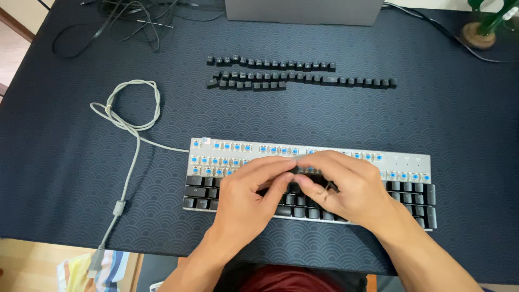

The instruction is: The person uses a keycap puller to remove black keycaps from a mechanical keyboard. They systematically pull each keycap and place them in rows on the desk mat. The process continues across multiple keys until the top rows are cleared.

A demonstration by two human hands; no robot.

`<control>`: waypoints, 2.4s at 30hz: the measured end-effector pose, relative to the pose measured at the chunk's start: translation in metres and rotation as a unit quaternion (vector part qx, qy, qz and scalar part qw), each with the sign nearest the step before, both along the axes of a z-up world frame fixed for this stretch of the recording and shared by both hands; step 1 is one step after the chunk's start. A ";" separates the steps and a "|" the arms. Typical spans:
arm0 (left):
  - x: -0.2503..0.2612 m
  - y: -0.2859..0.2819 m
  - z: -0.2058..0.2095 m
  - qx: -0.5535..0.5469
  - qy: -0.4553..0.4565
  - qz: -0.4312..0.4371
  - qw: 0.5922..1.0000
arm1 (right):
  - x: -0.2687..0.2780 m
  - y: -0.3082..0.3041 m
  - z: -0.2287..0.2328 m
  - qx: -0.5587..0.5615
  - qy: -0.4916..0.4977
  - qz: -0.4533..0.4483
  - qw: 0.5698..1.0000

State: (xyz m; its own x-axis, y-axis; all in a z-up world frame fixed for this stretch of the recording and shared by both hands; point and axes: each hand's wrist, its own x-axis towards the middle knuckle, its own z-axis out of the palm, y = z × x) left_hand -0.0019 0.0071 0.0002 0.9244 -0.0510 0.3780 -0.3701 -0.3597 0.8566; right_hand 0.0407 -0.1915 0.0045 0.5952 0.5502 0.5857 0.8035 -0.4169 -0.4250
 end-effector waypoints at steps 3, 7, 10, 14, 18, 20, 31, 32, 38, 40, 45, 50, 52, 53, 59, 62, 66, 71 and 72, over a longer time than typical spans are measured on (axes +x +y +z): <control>0.000 0.000 0.002 -0.006 -0.002 -0.015 1.000 | 0.002 0.000 -0.004 -0.008 0.005 -0.004 1.000; -0.001 0.001 -0.022 0.025 -0.001 -0.005 1.000 | 0.021 0.000 -0.004 -0.025 0.009 -0.016 1.000; -0.010 0.002 -0.028 0.166 -0.133 -0.006 0.977 | 0.064 -0.004 -0.011 -0.084 -0.041 -0.076 0.993; -0.016 0.002 -0.030 0.277 -0.252 0.030 0.927 | 0.141 -0.009 -0.032 -0.186 0.042 -0.131 0.973; -0.015 0.002 -0.029 0.268 -0.271 0.051 0.923 | 0.176 0.005 -0.036 -0.253 0.075 -0.142 0.954; -0.014 0.003 -0.027 0.258 -0.272 0.045 0.926 | 0.181 0.010 -0.038 -0.261 0.079 -0.152 0.950; -0.015 0.006 -0.023 0.230 -0.258 0.027 0.938 | 0.177 0.021 -0.025 -0.270 0.085 -0.160 0.946; -0.015 0.006 -0.023 0.237 -0.263 0.030 0.935 | 0.171 0.022 -0.015 -0.254 0.091 -0.169 0.948; -0.021 0.002 -0.027 0.248 -0.265 0.044 0.931 | 0.095 -0.001 0.041 -0.117 0.154 -0.105 0.976; -0.022 -0.003 -0.027 0.253 -0.261 0.056 0.930 | 0.068 -0.013 0.044 -0.085 0.148 -0.063 0.983; -0.024 -0.010 -0.028 0.247 -0.250 0.071 0.933 | 0.006 -0.016 0.039 0.083 0.179 -0.014 0.980; -0.025 -0.009 -0.030 0.238 -0.252 0.071 0.935 | 0.000 -0.019 0.017 0.070 0.183 -0.046 0.979; -0.025 -0.009 -0.030 0.238 -0.247 0.066 0.937 | 0.001 -0.018 0.014 0.037 0.155 -0.064 0.985; -0.025 -0.009 -0.030 0.241 -0.245 0.068 0.937 | 0.002 -0.017 0.015 0.030 0.144 -0.046 0.988; -0.024 -0.011 -0.032 0.246 -0.249 0.071 0.934 | 0.004 -0.006 0.001 0.033 0.091 0.052 0.994; -0.026 -0.012 -0.033 0.245 -0.254 0.072 0.933 | 0.003 0.001 -0.007 0.043 0.036 0.103 0.993; -0.025 -0.013 -0.035 0.251 -0.258 0.091 0.929 | -0.001 0.000 -0.012 -0.012 0.014 0.099 0.995; -0.025 -0.013 -0.031 0.260 -0.244 0.094 0.930 | -0.002 -0.001 -0.021 0.023 -0.034 0.072 0.997; -0.025 -0.013 -0.031 0.268 -0.241 0.093 0.928 | -0.001 -0.002 -0.023 0.034 -0.050 0.075 0.995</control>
State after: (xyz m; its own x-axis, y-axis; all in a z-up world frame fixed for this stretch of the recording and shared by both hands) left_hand -0.0268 -0.0062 -0.0305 0.6665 -0.2076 0.7160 -0.5520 -0.7830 0.2867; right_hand 0.0394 -0.1934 -0.0180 0.4458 0.5857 0.6769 0.8945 -0.2623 -0.3621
